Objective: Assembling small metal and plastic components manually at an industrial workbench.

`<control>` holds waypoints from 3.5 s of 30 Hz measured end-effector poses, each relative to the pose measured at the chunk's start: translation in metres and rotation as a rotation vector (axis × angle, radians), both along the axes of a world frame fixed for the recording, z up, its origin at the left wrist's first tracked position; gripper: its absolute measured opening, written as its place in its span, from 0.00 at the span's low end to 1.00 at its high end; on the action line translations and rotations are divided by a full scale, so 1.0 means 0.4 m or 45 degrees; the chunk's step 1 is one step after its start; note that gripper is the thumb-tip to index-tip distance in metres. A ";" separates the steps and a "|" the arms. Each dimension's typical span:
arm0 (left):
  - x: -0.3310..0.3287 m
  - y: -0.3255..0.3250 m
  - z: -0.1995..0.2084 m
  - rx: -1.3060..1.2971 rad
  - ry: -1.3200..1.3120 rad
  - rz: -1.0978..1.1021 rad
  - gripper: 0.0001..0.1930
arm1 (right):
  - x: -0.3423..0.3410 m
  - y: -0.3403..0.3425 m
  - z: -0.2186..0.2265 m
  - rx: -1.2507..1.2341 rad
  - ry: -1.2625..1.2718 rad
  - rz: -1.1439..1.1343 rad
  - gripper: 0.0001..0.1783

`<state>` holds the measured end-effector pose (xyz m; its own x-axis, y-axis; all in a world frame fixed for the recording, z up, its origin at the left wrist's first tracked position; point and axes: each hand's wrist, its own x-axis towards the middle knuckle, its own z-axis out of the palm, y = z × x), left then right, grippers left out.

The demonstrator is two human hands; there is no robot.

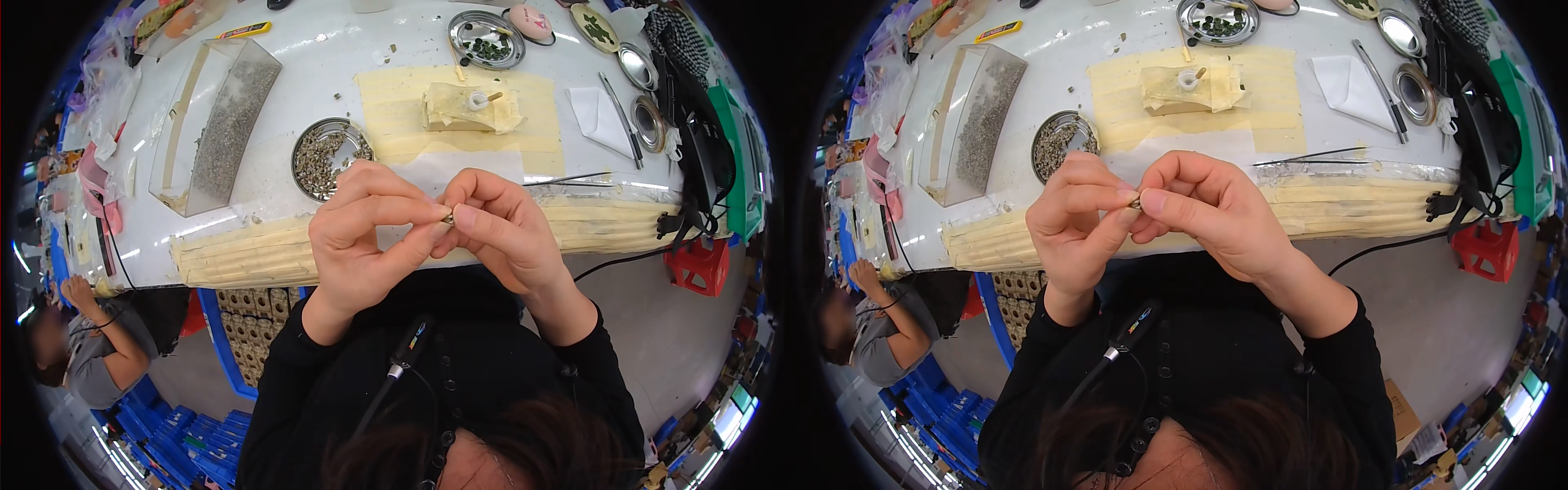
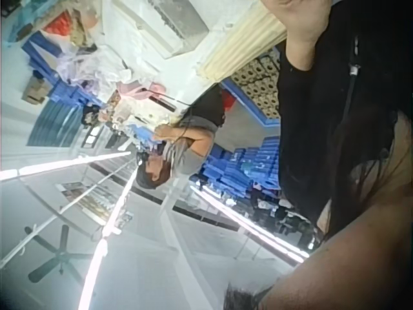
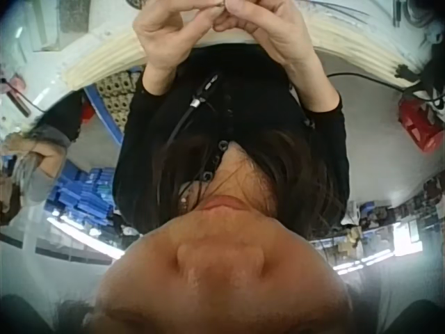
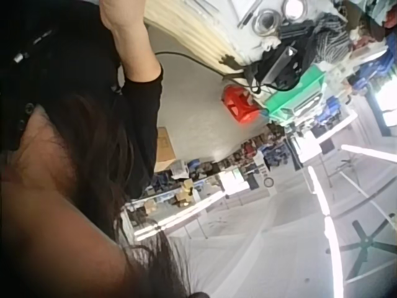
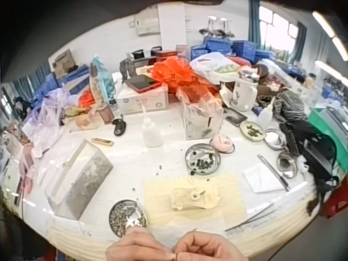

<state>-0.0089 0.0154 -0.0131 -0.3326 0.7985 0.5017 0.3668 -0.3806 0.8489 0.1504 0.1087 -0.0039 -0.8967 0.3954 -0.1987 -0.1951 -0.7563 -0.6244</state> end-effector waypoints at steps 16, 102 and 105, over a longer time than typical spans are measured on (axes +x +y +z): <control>0.009 0.003 0.006 0.027 0.212 0.139 0.12 | 0.000 -0.009 -0.002 0.208 -0.032 -0.113 0.07; 0.005 0.001 0.012 -0.018 0.211 0.136 0.10 | 0.000 -0.007 -0.011 0.112 -0.003 -0.099 0.07; 0.002 0.000 0.011 -0.041 0.059 0.047 0.10 | 0.003 -0.002 -0.011 0.036 0.022 -0.026 0.07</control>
